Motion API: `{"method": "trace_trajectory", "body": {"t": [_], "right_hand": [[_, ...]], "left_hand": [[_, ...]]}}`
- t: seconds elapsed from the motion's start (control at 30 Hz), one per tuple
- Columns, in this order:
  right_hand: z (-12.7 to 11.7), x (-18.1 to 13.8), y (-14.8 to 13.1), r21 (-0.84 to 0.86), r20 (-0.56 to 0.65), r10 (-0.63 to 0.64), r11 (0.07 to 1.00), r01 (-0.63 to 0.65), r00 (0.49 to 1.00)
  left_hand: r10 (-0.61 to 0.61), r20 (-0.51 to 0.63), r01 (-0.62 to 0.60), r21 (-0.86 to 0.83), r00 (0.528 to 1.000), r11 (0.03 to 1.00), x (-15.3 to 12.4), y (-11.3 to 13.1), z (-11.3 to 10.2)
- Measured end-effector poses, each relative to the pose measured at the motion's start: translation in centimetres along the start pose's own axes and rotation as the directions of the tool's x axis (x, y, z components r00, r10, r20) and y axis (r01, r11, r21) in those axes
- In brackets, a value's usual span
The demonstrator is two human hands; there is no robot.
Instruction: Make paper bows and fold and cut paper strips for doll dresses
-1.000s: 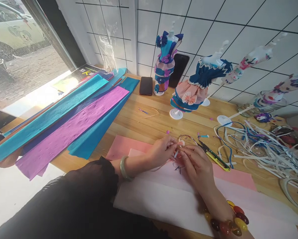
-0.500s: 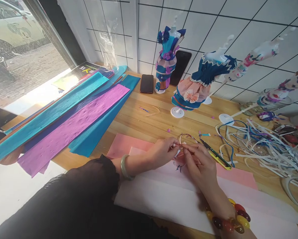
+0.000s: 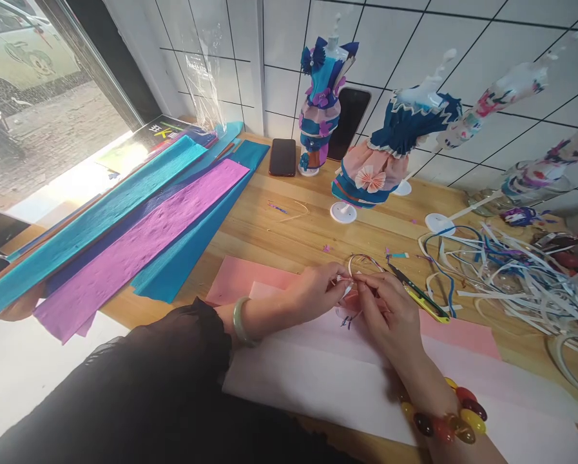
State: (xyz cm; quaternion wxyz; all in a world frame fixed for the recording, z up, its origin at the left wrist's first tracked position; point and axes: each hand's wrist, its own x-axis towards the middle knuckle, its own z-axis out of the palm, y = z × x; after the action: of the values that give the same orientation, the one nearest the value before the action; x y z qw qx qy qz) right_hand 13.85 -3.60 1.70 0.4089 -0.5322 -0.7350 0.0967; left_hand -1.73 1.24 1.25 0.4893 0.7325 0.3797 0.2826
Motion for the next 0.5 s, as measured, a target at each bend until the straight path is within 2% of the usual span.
{"method": "trace_trajectory", "body": {"t": [0.5], "right_hand": [[0.06,-0.16,0.32,-0.066,0.012,0.014,0.998,-0.014,1.000]], "left_hand": [[-0.013,-0.006,0.013,0.048,1.000,0.999,-0.07,0.22,-0.09]]}}
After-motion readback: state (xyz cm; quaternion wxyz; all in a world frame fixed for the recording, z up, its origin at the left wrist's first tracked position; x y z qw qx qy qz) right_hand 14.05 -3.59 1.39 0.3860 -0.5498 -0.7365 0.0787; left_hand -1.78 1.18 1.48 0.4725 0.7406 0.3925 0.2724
